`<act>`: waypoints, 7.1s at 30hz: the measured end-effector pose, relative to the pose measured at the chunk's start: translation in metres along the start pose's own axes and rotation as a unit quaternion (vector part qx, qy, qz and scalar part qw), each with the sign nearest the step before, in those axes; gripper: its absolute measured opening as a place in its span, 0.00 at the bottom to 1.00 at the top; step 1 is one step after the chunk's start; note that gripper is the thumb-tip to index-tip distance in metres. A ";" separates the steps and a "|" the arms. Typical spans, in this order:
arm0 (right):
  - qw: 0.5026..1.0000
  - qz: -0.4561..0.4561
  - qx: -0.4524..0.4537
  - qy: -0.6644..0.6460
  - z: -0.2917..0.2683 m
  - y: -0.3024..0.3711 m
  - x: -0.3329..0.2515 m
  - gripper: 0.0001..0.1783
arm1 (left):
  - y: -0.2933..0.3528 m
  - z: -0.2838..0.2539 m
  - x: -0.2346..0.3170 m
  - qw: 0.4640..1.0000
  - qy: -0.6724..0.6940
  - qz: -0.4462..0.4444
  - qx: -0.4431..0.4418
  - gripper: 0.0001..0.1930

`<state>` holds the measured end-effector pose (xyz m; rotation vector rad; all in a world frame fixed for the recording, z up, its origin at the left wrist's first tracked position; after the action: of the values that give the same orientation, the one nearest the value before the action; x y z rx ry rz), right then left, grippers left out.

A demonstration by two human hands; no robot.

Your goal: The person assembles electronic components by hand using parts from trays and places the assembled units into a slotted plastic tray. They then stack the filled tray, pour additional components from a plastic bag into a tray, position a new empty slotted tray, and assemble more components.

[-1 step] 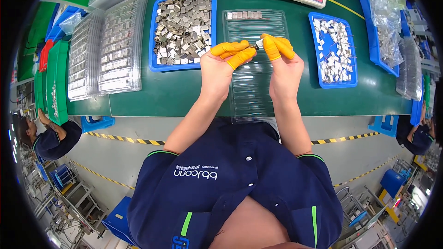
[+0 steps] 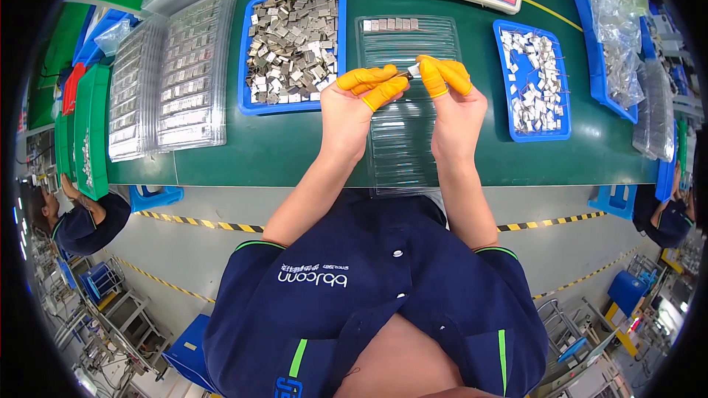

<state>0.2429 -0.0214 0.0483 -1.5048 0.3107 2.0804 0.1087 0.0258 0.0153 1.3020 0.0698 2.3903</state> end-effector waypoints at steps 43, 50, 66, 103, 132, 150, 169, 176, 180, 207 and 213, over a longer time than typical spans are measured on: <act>0.715 -0.351 -0.136 0.590 -0.001 -0.084 0.016 0.09 | -0.020 -0.083 0.086 0.864 -0.427 0.238 0.118 0.09; 0.706 -0.303 -0.175 0.616 -0.011 -0.087 0.033 0.09 | -0.041 -0.054 0.100 0.766 -0.575 0.266 0.107 0.09; 0.749 -0.134 0.014 0.649 -0.160 -0.066 -0.054 0.15 | -0.132 -0.025 0.092 0.539 -0.779 0.305 0.098 0.11; 0.850 -0.057 0.069 0.520 -0.182 -0.059 -0.039 0.13 | -0.029 -0.014 0.002 0.991 -0.110 -0.067 -0.039 0.14; 0.994 0.081 0.011 -0.068 -0.014 -0.005 -0.021 0.14 | 0.002 0.037 0.012 0.997 -0.015 -0.020 -0.072 0.13; 0.995 -0.034 -0.064 0.068 -0.007 -0.003 -0.030 0.14 | 0.001 0.013 0.017 1.000 0.002 0.021 -0.017 0.10; 0.984 0.008 -0.129 0.123 0.001 0.003 -0.027 0.09 | 0.006 0.019 0.014 0.993 -0.075 -0.017 -0.088 0.11; 0.948 -0.113 -0.141 0.261 0.007 -0.017 -0.033 0.09 | -0.003 0.016 0.002 0.999 0.007 -0.046 -0.026 0.16; 0.837 -0.288 -0.108 0.453 -0.005 -0.062 -0.032 0.10 | 0.015 0.027 0.024 0.923 -0.332 0.193 -0.010 0.28; 0.670 -0.285 -0.241 0.641 0.018 -0.076 0.036 0.23 | 0.041 0.013 -0.017 0.685 -0.697 0.193 -0.090 0.38; 0.644 -0.292 -0.270 0.653 0.028 -0.068 0.040 0.24 | 0.042 0.014 -0.015 0.688 -0.693 0.197 -0.083 0.38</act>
<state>0.2492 0.0598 0.0290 -2.7563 -0.3366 0.2386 0.1133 -0.0204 0.0207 2.7891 -0.8942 0.9542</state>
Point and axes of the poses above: each hand's wrist, its own y-axis away from the middle knuckle, its own z-axis out of the palm, x = y × z, the point moved 8 cm from there along -y, towards the middle knuckle, and after that the axes turned 4 degrees about -z, right-handed, at the moved point
